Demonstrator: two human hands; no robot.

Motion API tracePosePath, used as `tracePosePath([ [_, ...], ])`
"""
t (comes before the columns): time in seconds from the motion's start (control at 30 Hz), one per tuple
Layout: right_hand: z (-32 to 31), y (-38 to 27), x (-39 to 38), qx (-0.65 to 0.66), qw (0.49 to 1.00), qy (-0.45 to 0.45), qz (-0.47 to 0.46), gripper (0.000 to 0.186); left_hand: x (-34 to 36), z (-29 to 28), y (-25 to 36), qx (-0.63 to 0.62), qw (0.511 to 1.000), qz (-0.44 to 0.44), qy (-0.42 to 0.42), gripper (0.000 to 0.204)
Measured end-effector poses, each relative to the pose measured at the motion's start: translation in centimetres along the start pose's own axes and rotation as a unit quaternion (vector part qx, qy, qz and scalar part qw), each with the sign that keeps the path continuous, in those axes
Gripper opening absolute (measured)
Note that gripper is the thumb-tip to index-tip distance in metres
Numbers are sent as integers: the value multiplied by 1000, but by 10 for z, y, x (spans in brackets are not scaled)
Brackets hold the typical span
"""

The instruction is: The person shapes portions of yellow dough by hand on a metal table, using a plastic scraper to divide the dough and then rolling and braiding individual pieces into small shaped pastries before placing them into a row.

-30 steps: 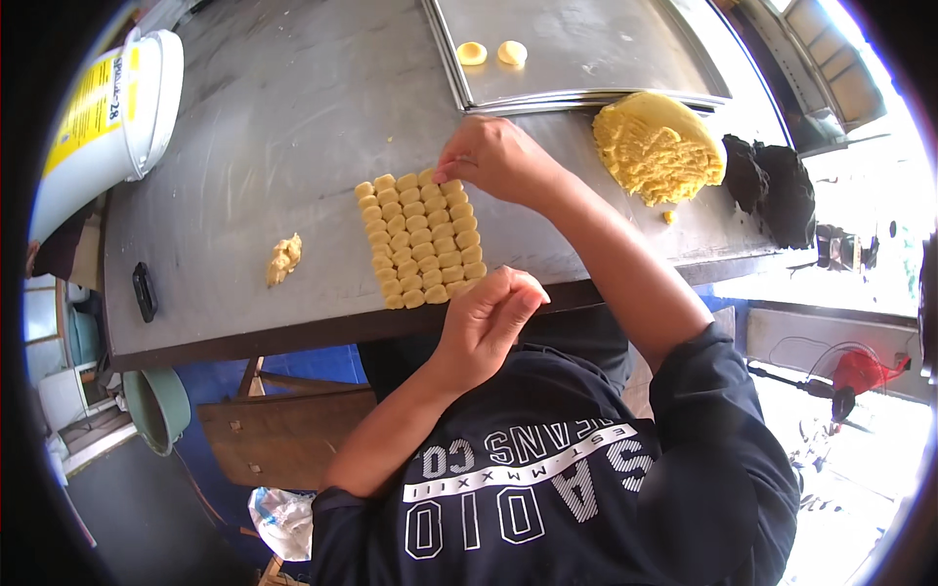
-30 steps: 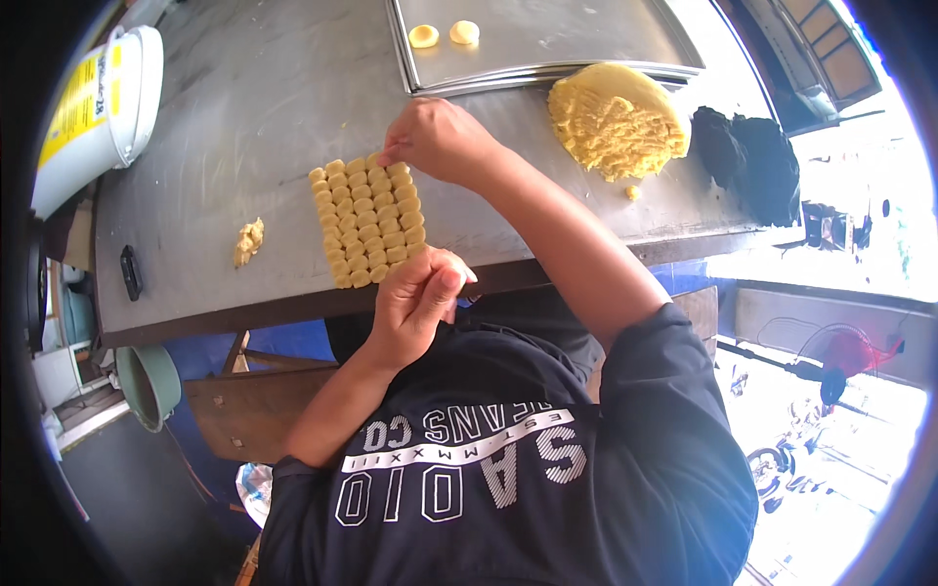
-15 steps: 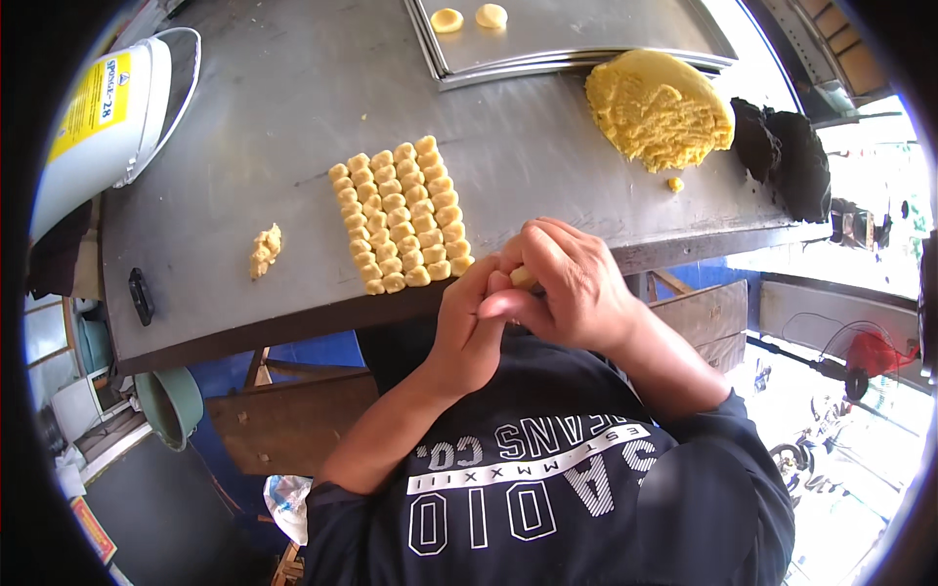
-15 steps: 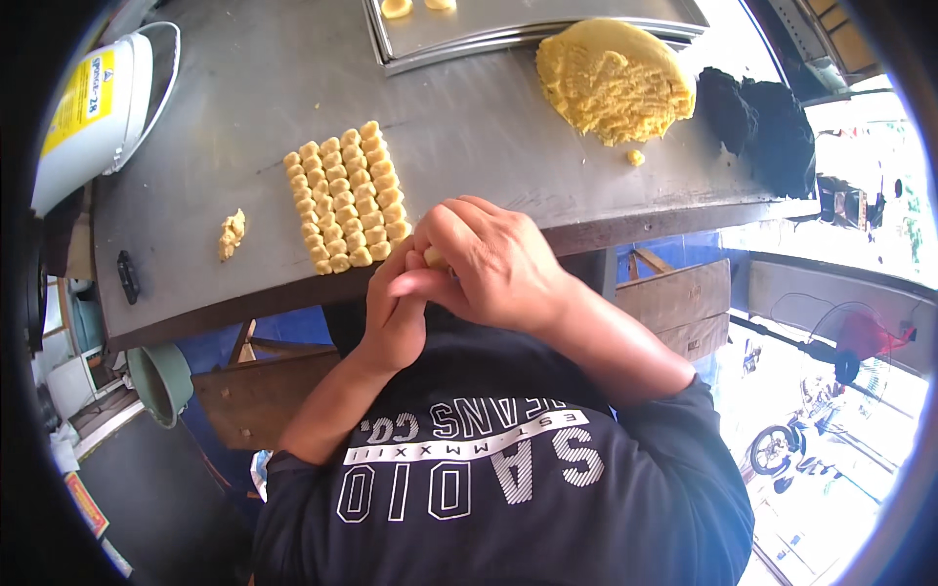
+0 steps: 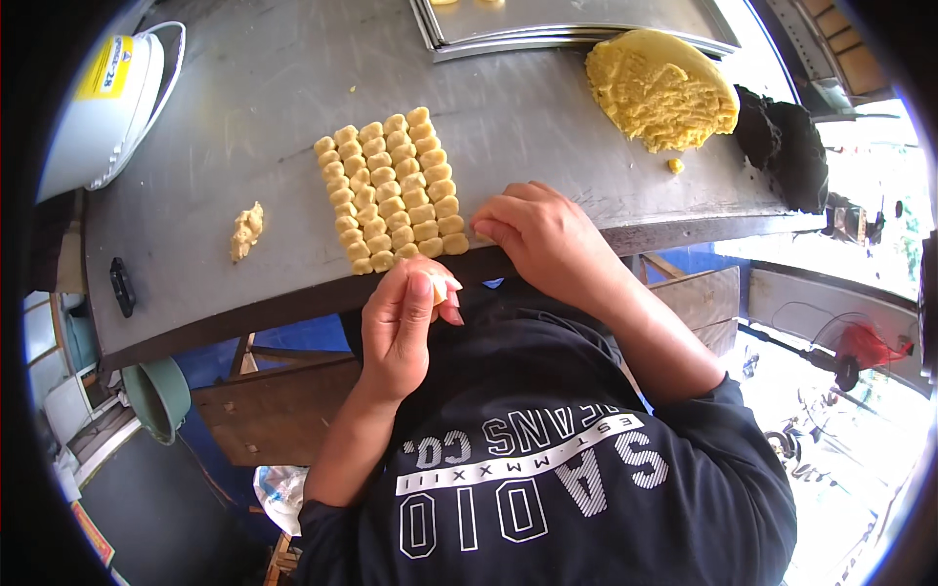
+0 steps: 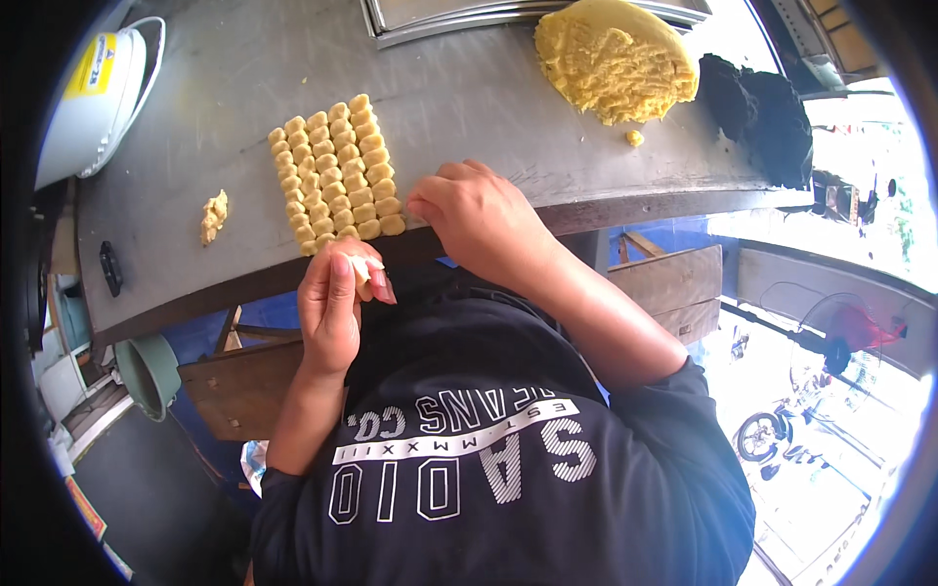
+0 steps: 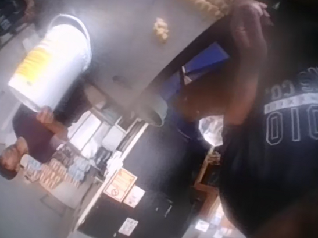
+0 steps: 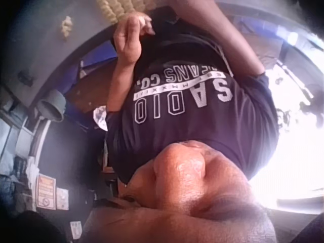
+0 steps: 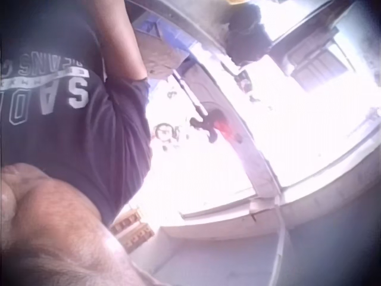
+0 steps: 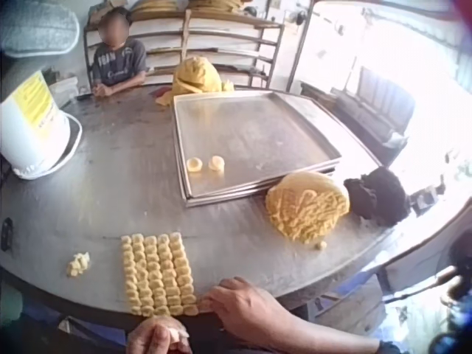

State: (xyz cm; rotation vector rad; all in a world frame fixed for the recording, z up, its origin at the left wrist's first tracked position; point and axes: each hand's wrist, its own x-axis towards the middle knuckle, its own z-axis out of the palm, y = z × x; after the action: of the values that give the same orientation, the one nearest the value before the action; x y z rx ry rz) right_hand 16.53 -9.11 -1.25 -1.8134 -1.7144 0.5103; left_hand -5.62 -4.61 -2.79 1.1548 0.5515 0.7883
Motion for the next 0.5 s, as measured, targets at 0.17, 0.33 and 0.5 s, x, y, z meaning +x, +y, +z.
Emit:
tracePosePath([
  [0.17,-2,-6,3,23,999,-17,34,17,0,2,-3,20,998,-27,-56,35],
  [0.33,-10,-21,-12,45,992,117,-31,31,9,13,-5,-70,995,-66,-22,45],
  [0.5,-25,-32,-10,136,984,14,-115,25,15,34,0,-158,985,-71,-21,40],
])
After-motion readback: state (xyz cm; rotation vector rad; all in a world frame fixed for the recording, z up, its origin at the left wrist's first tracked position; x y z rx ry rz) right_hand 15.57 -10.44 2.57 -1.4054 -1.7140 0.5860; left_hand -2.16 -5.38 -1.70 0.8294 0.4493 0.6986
